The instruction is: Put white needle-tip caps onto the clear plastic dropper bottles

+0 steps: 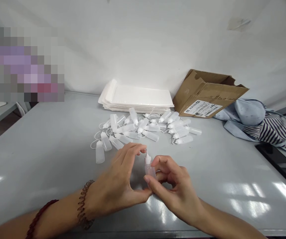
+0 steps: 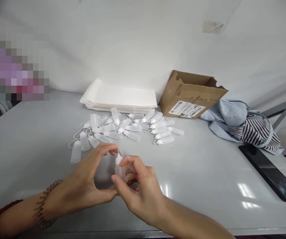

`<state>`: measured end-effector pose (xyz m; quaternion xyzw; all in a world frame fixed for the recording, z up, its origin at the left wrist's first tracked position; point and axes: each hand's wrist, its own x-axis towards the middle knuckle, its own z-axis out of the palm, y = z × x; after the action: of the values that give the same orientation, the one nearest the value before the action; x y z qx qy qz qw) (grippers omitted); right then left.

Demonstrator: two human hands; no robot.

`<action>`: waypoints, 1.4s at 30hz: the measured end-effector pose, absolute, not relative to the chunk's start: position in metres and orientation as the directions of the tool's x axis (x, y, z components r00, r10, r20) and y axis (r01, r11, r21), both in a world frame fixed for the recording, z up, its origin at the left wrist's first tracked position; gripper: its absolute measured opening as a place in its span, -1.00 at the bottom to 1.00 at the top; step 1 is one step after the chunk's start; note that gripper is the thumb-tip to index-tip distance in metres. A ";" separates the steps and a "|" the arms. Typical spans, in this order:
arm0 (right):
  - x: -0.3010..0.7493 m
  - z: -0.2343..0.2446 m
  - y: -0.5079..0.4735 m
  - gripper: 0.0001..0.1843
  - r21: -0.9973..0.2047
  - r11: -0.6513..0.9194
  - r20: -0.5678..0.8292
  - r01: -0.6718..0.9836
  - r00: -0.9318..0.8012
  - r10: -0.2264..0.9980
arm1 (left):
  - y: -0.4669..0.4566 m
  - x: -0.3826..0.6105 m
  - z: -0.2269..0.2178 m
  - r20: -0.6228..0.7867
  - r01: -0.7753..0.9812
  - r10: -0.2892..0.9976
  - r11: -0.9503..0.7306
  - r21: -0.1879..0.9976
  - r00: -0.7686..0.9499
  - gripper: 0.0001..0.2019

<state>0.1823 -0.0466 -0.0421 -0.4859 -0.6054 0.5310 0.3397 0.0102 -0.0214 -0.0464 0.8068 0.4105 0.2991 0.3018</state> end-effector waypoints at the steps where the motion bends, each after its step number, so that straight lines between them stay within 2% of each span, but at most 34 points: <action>1: 0.182 -0.042 -0.047 -0.82 -0.973 -0.037 -0.105 0.227 -0.298 0.949 | -0.022 0.010 -0.046 0.239 0.484 0.842 -0.485 0.728 0.485 -0.34; 16: 0.182 -0.043 -0.049 -0.82 -0.975 0.001 -0.069 0.220 -0.311 0.948 | -0.025 0.011 -0.048 0.299 0.493 0.838 -0.518 0.699 0.457 -0.38; 23: 0.182 -0.042 -0.049 -0.82 -0.980 0.031 -0.034 0.197 -0.317 0.948 | -0.024 0.011 -0.044 0.285 0.493 0.838 -0.513 0.703 0.465 -0.40; 27: 0.182 -0.042 -0.049 -0.83 -0.975 0.012 -0.060 0.220 -0.317 0.946 | -0.024 0.011 -0.046 0.299 0.493 0.831 -0.528 0.691 0.469 -0.40; 34: 0.182 -0.045 -0.049 -0.83 -0.977 0.005 -0.065 0.215 -0.318 0.946 | -0.021 0.009 -0.047 0.375 0.522 0.778 -0.621 0.585 0.504 -0.41; 38: 0.181 -0.045 -0.047 -0.84 -0.971 -0.011 -0.090 0.240 -0.320 0.943 | -0.020 0.006 -0.046 0.339 0.554 0.759 -0.642 0.530 0.555 -0.40; 42: 0.185 -0.037 -0.037 -0.83 -0.964 0.072 -0.022 0.257 -0.348 0.937 | -0.016 0.003 -0.042 0.315 0.590 0.775 -0.625 0.511 0.548 -0.41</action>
<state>0.1854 -0.0374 -0.0371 -0.4600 -0.6493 0.5023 0.3385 0.0030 -0.0156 -0.0422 0.8621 0.3960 0.2632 0.1754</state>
